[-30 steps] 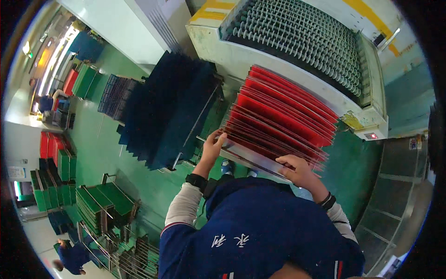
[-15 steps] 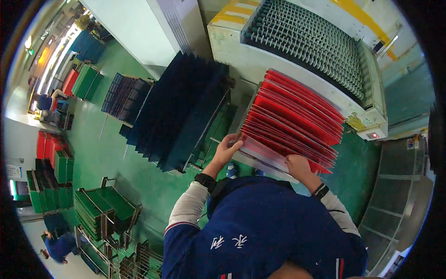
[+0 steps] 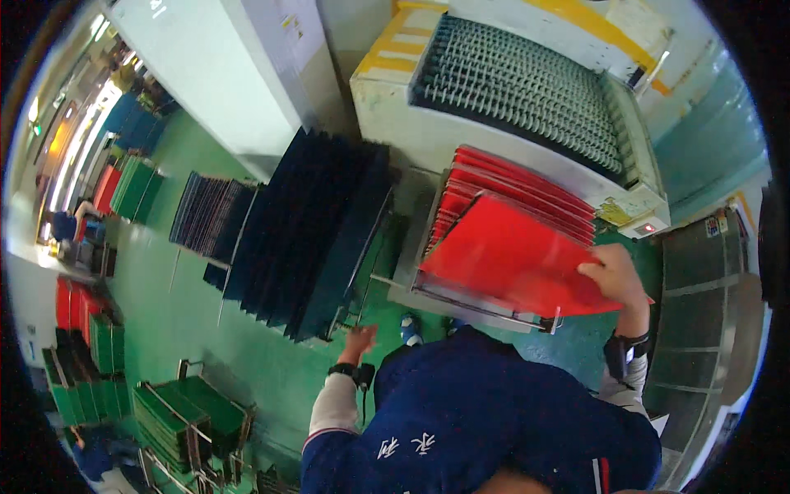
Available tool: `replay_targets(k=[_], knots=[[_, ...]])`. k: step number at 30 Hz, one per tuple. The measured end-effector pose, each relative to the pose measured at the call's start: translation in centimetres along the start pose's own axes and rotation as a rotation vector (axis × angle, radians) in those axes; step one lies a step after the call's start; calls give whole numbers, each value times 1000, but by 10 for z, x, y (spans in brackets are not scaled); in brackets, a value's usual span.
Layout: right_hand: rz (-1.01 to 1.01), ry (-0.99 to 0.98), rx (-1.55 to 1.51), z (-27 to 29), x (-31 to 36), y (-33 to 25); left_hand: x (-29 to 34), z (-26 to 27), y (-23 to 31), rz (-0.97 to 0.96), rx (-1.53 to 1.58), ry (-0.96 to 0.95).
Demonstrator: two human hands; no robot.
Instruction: The person is feeding thin red and blue sheets one by one into a processing machine on the factory floor.
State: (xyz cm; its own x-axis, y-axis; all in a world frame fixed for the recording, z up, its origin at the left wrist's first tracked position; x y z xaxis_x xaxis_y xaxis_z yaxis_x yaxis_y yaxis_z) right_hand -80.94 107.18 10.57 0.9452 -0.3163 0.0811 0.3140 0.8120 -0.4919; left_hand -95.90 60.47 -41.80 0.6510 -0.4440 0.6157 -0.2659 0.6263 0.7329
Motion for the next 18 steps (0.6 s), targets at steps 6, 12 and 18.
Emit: replay_targets(k=[6, 12, 18], knots=[[-301, 367, -973, 59, 21, 127, 26, -28, -56, 427, 188, -120], [-252, 595, -1736, 44, -29, 207, 58, -37, 4, 443, 199, -125], [-101, 338, -1983, 9, -140, 204, 74, -54, 21, 429, 199, -169]])
Point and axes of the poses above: each hand's wrist, its own x-axis away from the middle knuckle, its own z-axis out of the back of the hand, y = z × x, the point moved 9 cm from there along -x, towards the middle knuckle, and after that the axes turned 12 degrees about -x, right-handed, at the moved point
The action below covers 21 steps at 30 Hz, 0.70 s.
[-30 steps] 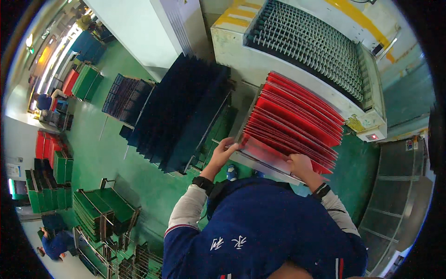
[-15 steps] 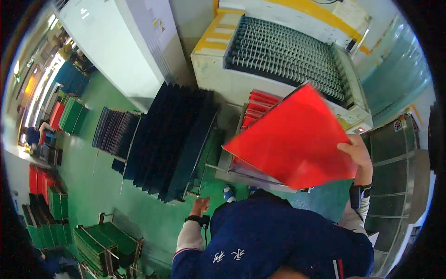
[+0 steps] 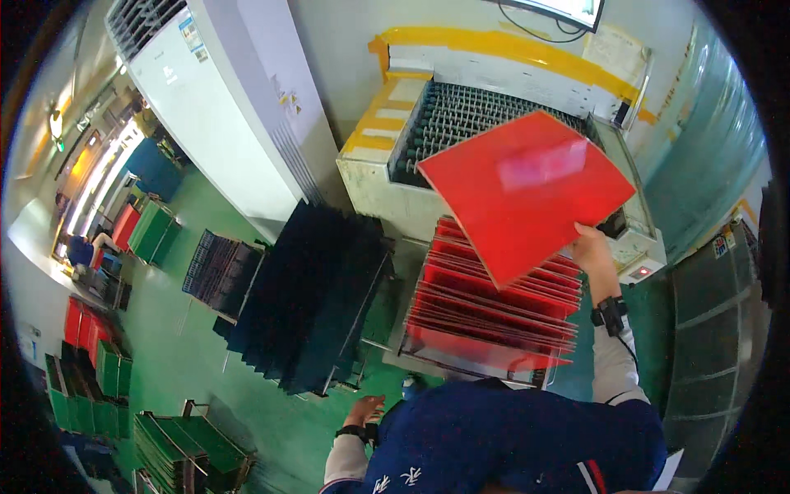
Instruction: The person is feeding thin red and blue sheets one by one into a processing machine on the factory floor.
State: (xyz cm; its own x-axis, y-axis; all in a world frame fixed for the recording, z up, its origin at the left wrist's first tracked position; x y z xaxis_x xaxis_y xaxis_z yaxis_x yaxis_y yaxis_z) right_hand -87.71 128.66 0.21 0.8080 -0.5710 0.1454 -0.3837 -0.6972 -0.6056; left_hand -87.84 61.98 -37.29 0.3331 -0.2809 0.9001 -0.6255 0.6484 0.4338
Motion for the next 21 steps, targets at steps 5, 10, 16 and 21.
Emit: replay_targets(k=[5, 10, 16, 21], knots=[[89, 108, -204, 32, -89, 11, 25, -6, -1, -28, 70, 81], [-104, 21, -19, 11, -149, 11, 28, -19, -30, 26, 165, 130], [-23, 123, 374, 24, -217, 2, 37, -34, -53, -107, 109, 175], [636, 168, 1527, 10, -249, -48, 54, -43, -44, 118, 107, 154]])
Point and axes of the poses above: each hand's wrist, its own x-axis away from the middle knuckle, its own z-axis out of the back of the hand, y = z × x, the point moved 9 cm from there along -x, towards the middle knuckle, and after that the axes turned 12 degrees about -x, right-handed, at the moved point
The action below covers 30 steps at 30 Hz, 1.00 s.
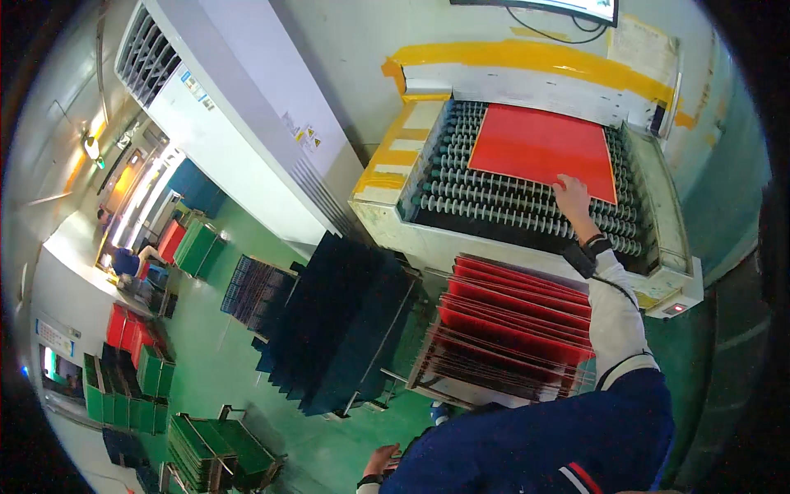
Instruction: The person is feeding thin red and blue sheets one by one into a processing machine on the factory floor.
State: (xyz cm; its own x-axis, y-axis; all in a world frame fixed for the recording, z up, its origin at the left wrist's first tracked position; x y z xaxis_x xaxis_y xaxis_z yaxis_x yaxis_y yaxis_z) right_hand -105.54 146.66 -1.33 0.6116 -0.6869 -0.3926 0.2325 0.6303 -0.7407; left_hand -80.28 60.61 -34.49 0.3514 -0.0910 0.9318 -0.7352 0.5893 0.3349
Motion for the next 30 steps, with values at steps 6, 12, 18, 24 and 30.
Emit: replay_targets(k=[6, 12, 18, 24, 30], knots=[[-33, -232, 481, -18, 6, -21, 27, -2, 5, -79, 27, -3], [-111, -303, 484, -28, -22, -18, 33, -14, -11, 19, 194, -42], [-83, -249, 480, -22, -46, 6, 41, -28, -23, -13, 34, -74], [-36, -277, 452, -30, -11, -20, 18, -27, -45, -187, -128, -59], [120, -412, -72, -9, 91, -100, 21, -11, -6, -214, -194, -45]])
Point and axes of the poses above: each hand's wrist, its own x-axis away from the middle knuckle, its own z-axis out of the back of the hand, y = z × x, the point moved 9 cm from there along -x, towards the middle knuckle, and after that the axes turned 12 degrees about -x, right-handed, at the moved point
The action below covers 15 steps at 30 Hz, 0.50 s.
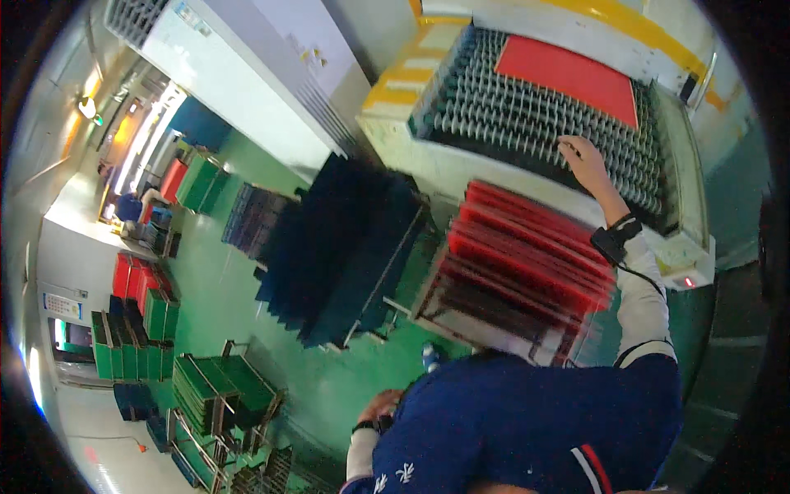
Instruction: The person is feeding thin red and blue sheets one by one into a processing machine on the factory floor.
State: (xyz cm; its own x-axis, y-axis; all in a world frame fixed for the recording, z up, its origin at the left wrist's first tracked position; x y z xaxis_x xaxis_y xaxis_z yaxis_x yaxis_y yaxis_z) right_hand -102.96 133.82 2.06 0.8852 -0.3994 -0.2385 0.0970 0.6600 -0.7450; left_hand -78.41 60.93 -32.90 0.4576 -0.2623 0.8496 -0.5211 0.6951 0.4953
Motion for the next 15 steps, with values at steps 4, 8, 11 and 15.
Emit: replay_targets(k=[4, 8, 11, 15], knots=[[60, -146, -139, -45, 91, -43, -28, 5, -42, 150, 350, -221], [-134, -501, -500, -102, 192, -117, -14, 23, -22, 161, 119, -180], [-232, -600, -537, -137, 251, -127, -12, 36, -18, 125, 32, -148], [-173, -581, -390, -159, 293, -134, -17, 45, -31, 132, -37, -194]])
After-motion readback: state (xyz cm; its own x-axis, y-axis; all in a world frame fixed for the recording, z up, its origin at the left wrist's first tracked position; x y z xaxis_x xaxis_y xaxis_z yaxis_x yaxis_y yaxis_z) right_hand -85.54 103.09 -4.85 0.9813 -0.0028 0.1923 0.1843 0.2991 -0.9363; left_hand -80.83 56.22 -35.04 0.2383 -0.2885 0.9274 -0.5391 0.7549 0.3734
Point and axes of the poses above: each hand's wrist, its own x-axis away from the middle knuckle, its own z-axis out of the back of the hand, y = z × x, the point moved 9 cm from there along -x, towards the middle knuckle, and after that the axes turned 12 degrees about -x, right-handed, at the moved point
